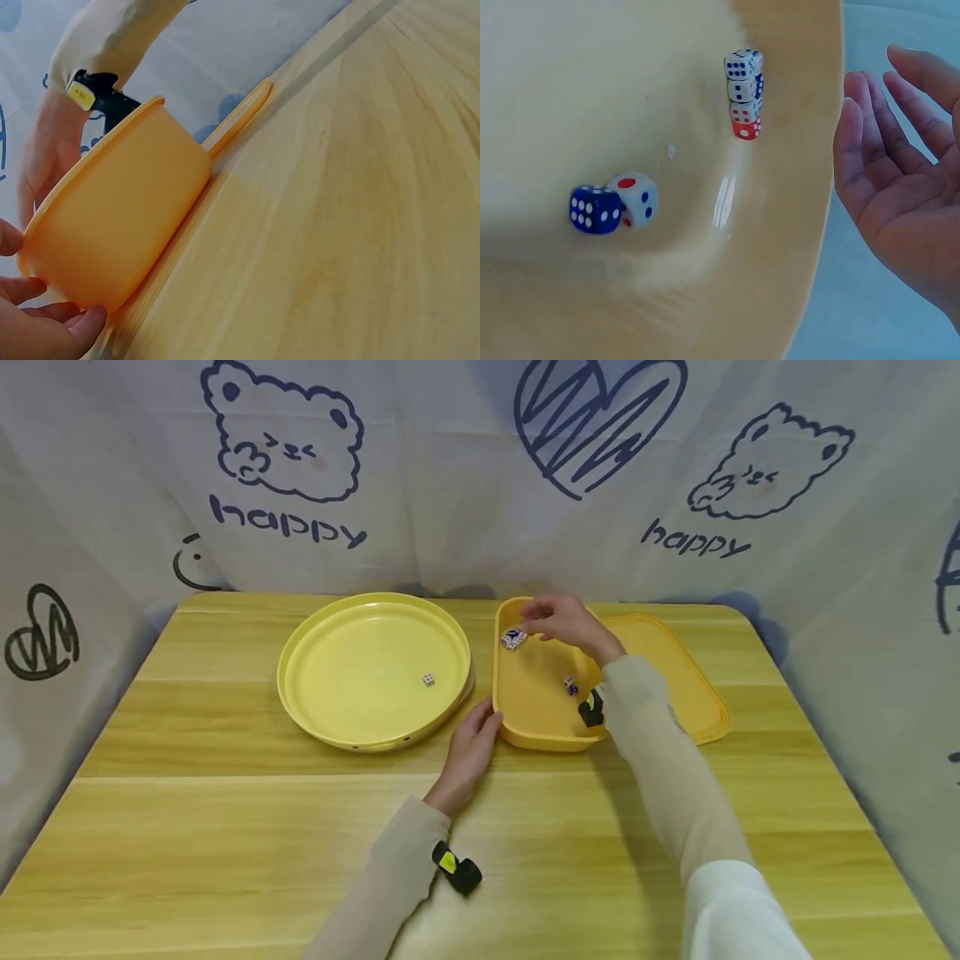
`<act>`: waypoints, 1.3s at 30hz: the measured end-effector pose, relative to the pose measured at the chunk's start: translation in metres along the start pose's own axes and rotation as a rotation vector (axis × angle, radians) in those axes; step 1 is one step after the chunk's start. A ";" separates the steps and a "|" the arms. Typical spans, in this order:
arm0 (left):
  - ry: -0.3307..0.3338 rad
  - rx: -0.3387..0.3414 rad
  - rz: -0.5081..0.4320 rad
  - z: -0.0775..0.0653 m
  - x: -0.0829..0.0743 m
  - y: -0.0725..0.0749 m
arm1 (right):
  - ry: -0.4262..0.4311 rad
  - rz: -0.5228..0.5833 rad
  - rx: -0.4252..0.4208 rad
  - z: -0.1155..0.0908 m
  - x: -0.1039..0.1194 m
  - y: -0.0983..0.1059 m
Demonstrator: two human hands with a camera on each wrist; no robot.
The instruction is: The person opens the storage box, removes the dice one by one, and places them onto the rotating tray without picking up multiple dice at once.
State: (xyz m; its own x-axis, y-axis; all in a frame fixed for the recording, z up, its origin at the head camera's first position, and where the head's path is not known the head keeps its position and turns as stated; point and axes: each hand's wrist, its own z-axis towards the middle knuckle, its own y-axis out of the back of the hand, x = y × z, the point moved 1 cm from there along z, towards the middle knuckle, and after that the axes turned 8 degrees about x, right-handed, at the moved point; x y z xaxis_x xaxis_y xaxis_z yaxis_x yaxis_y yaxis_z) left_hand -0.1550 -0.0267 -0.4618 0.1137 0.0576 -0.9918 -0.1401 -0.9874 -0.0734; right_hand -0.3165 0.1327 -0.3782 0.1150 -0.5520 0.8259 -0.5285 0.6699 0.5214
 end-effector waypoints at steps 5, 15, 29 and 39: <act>0.004 0.001 0.000 0.001 0.001 0.000 | 0.006 0.025 0.004 0.013 -0.005 -0.002; 0.003 0.003 -0.005 -0.001 0.001 0.000 | -0.054 -0.054 0.022 0.029 -0.028 -0.008; -0.005 0.004 0.000 0.002 0.000 0.000 | -0.047 -0.071 -0.039 0.036 -0.035 -0.015; -0.010 0.000 0.007 0.003 -0.001 0.000 | -0.111 -0.005 -0.170 0.038 -0.046 -0.015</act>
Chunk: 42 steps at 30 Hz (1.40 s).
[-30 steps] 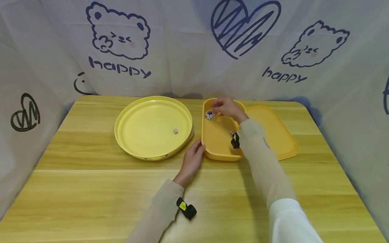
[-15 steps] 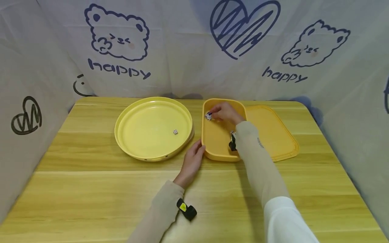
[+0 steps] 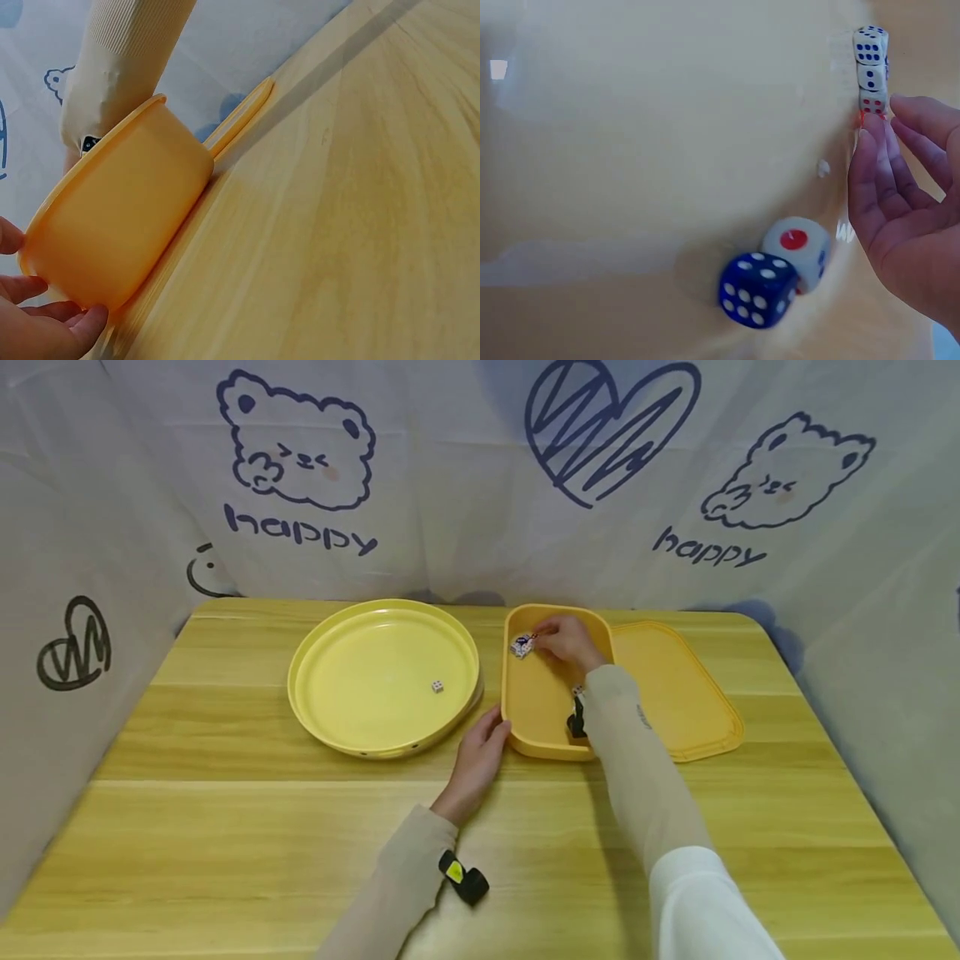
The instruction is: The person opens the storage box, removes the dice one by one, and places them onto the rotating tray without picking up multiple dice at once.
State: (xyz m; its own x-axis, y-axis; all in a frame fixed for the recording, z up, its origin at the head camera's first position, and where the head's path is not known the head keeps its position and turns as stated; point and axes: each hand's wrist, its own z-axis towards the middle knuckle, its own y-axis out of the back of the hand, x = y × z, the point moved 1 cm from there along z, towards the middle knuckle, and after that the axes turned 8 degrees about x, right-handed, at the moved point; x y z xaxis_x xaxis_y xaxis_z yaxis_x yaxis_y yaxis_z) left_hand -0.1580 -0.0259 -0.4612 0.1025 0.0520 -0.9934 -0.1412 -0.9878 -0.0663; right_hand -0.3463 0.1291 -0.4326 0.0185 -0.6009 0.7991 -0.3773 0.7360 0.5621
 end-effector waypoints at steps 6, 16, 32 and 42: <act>0.003 -0.001 0.006 -0.001 -0.001 0.000 | -0.034 0.076 -0.025 0.004 -0.005 -0.005; -0.001 0.003 0.006 0.000 0.001 0.000 | -0.084 0.101 -0.045 0.007 -0.006 -0.006; -0.005 -0.007 0.026 -0.001 0.003 0.000 | -0.020 -0.021 0.004 0.003 -0.010 -0.003; 0.015 -0.023 0.045 -0.003 0.003 -0.002 | 0.042 -0.119 0.042 -0.002 0.001 0.000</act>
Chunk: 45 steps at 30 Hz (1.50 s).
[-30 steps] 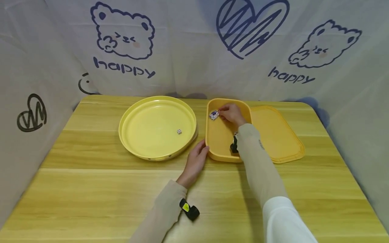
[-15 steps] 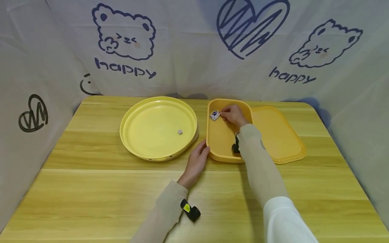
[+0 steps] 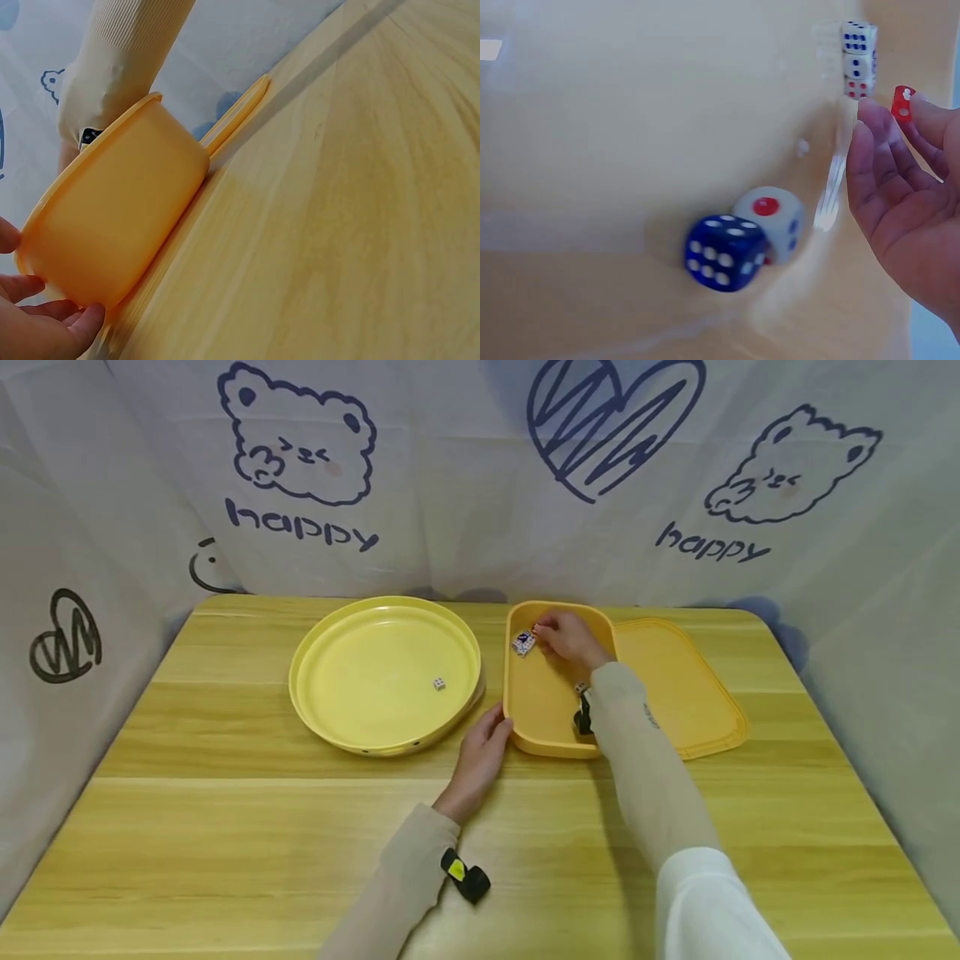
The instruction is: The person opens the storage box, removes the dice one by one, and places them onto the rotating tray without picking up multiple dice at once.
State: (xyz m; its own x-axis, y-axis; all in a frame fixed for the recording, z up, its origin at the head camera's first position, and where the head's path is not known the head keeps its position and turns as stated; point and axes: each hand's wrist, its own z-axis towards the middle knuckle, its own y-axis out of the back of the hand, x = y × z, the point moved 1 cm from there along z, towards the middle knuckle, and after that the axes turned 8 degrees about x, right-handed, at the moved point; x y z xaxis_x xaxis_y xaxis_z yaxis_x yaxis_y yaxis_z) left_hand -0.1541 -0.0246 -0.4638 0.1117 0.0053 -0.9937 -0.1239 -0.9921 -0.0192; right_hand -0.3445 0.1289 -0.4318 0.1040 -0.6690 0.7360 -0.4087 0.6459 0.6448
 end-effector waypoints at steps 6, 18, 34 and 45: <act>-0.008 0.008 -0.018 -0.001 0.001 0.000 | 0.067 -0.073 0.029 -0.004 0.011 0.003; -0.002 0.012 -0.023 -0.002 -0.002 0.000 | 0.126 0.039 0.046 -0.022 0.034 0.013; -0.005 0.035 -0.015 -0.011 -0.020 0.000 | 0.145 0.267 0.045 -0.023 0.057 0.009; -0.020 0.032 -0.013 -0.007 -0.012 0.000 | 0.187 0.337 0.080 -0.018 0.084 -0.012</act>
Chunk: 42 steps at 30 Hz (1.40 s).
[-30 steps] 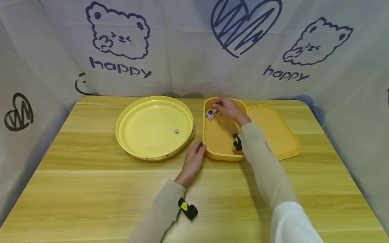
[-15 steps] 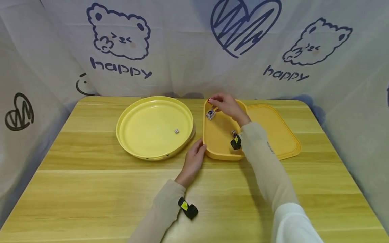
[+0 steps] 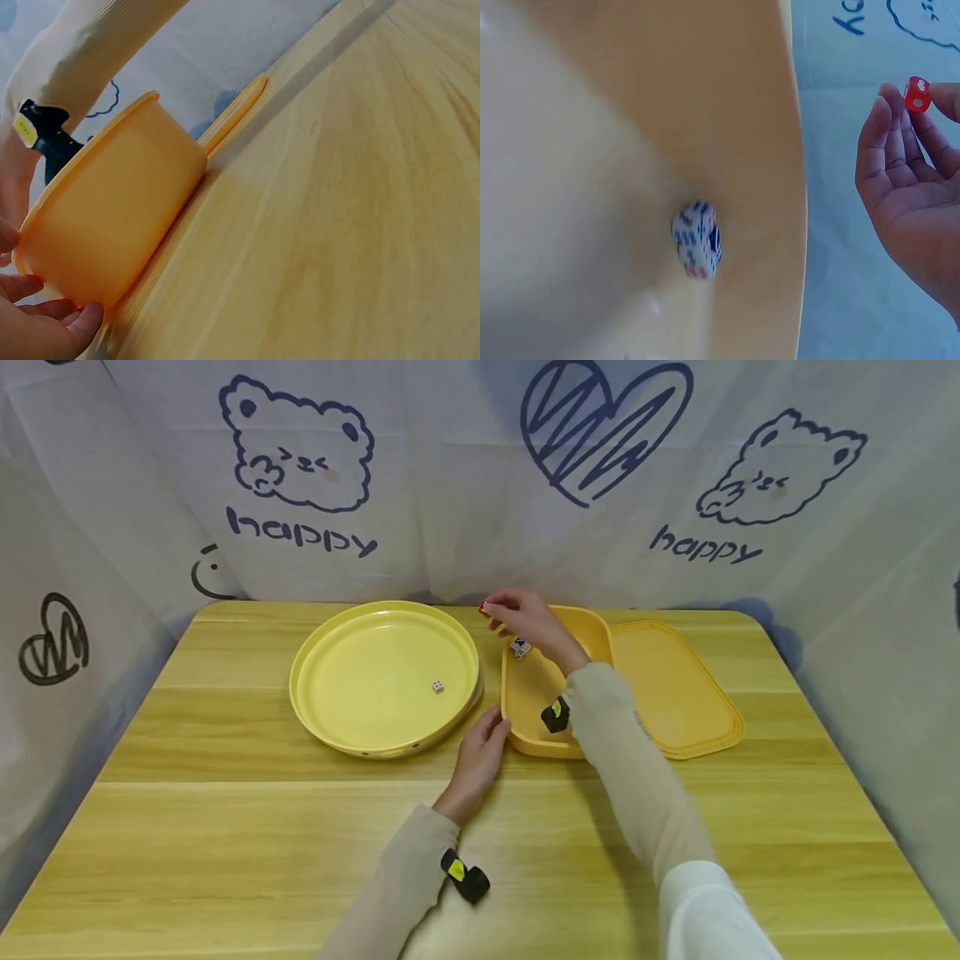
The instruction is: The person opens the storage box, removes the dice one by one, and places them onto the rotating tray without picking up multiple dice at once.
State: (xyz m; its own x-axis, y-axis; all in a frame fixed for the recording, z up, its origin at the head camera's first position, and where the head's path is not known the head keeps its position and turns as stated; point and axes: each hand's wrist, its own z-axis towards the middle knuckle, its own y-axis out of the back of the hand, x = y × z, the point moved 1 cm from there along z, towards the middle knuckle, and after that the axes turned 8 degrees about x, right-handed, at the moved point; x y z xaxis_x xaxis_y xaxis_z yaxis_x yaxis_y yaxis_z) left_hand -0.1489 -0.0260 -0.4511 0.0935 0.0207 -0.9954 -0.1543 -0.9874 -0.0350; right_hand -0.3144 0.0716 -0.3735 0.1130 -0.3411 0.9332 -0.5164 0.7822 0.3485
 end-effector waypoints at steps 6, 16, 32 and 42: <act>0.007 -0.022 0.022 0.005 0.012 -0.001 | 0.002 -0.053 0.042 0.007 0.006 -0.015; -0.002 -0.008 0.062 0.005 0.014 -0.003 | 0.018 -0.155 0.190 0.013 0.010 -0.031; -0.012 0.006 0.062 0.006 0.014 0.002 | 0.065 -0.378 0.314 0.017 0.001 -0.048; -0.047 -0.016 0.048 0.007 0.014 0.003 | 0.058 -0.451 0.327 0.017 0.003 -0.052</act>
State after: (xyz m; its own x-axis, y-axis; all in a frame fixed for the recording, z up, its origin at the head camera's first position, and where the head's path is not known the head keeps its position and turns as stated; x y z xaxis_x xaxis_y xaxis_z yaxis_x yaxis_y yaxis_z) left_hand -0.1545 -0.0277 -0.4652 0.0400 -0.0203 -0.9990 -0.1415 -0.9898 0.0144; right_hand -0.3019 0.0208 -0.3905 0.4252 -0.5684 0.7044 -0.6415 0.3599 0.6775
